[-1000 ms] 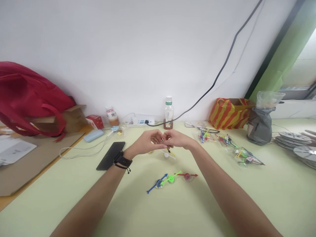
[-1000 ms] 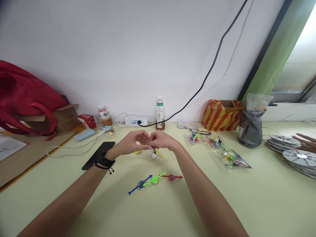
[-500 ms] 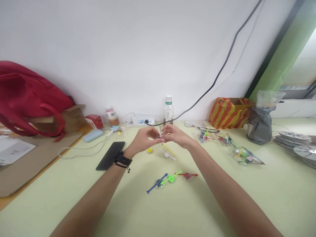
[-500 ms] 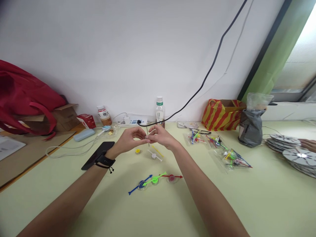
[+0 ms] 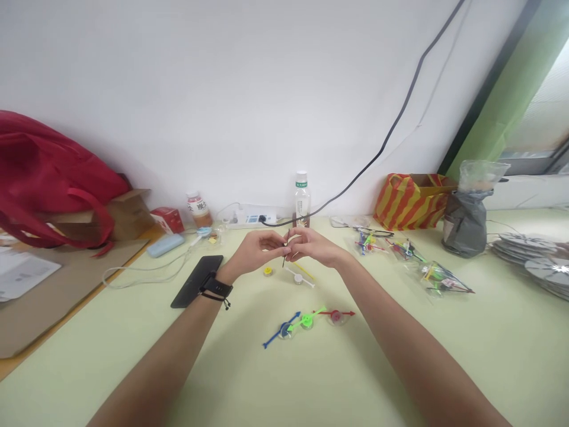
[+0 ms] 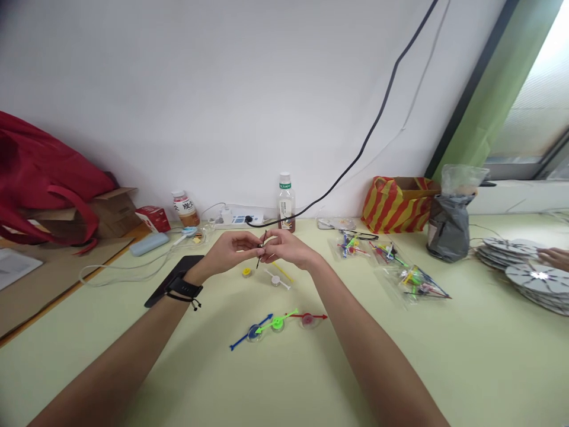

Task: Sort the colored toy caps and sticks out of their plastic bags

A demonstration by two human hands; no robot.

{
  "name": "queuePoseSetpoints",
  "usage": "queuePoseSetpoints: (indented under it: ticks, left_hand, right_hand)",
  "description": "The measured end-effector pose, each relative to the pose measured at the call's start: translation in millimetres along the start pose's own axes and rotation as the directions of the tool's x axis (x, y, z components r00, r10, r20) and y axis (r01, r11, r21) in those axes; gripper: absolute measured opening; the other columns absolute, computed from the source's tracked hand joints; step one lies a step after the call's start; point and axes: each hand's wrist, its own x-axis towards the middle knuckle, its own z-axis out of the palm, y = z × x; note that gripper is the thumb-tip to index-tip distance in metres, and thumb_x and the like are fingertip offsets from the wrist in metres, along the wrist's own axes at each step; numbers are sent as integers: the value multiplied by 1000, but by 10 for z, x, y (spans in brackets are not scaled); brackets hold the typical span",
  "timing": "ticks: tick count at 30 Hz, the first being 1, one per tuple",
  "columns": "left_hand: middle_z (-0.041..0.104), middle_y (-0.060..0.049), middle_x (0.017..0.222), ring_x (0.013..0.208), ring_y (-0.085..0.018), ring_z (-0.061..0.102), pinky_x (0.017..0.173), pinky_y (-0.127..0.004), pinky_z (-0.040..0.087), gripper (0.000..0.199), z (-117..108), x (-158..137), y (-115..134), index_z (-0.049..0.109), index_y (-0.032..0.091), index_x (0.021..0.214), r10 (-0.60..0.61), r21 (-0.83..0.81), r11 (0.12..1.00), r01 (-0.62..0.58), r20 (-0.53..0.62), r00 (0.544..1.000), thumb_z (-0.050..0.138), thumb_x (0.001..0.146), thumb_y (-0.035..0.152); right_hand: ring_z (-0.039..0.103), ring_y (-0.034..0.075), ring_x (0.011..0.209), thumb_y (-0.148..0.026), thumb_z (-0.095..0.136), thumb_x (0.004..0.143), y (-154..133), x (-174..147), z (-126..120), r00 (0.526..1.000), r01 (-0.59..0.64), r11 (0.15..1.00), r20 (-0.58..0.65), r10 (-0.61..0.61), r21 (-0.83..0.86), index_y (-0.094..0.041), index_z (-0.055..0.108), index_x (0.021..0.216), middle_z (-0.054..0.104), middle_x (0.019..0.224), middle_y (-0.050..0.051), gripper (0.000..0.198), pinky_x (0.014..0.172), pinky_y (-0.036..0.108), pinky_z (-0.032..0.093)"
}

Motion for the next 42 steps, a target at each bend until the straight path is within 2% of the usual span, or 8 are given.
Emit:
queuePoseSetpoints:
  ticks: [6,10,15,21,26,29,35,42]
  left_hand:
    - [76,-7,90,83,-20,72,80,-30,58,29,18,-27,-27,71,15,92,-4,18,1000,3,56,998,79,83,41]
    - [75,-6,80,70,-17,68,67,-27,53,28,12,-51,-102,68,15,76,-46,122,992,28,145,988,81,79,39]
    - [78,-3,88,84,-21,71,76,-27,50,19,-71,-69,-259,80,22,85,-56,335,941,-46,290,955,86,72,35]
    - [79,-4,90,85,-22,71,80,-28,49,24,-147,-79,-457,81,22,87,-110,374,927,-7,291,951,85,72,40]
    - [78,-3,97,90,-22,69,81,-29,50,29,-195,-69,-520,80,24,95,-113,435,900,-1,236,965,82,76,46]
    - [77,-4,102,93,-23,69,80,-30,52,36,-241,-66,-441,78,23,98,-122,436,899,37,168,978,82,75,51]
    - [76,-7,100,92,-21,72,84,-32,57,35,-190,-57,-51,70,19,104,-47,157,987,17,191,980,78,83,46]
    - [75,-8,91,83,-20,72,78,-30,57,26,-45,-26,72,67,16,94,6,49,999,-13,148,989,76,85,39]
  right_hand:
    - [66,14,74,-23,54,87,102,63,21,998,-8,951,-62,-11,-309,-20,58,95,69,80,1,9,68,24,52]
    - [66,18,93,-21,47,92,240,97,-74,972,-191,673,-234,28,-714,-18,62,102,71,102,7,19,73,25,49]
    - [68,26,92,-17,64,80,414,87,-234,950,-312,505,-270,156,-805,-14,68,101,71,110,16,21,69,29,47]
    - [68,24,93,-30,70,82,314,66,-140,961,-269,435,-207,185,-859,-16,71,98,73,111,14,21,67,26,46]
    - [69,19,72,-25,81,67,154,8,20,961,-147,491,-6,278,-858,-18,72,84,76,89,6,21,56,24,44]
    - [69,18,69,-15,72,70,102,-5,46,960,-154,528,-1,279,-835,-17,68,83,76,81,6,13,54,22,45]
    - [71,16,65,-16,63,78,55,29,39,991,-126,929,-84,103,-348,-18,55,76,73,71,5,8,64,25,58]
    - [63,12,60,-19,60,82,54,58,116,997,-16,975,-75,-1,-221,-18,53,78,69,70,2,7,58,22,51]
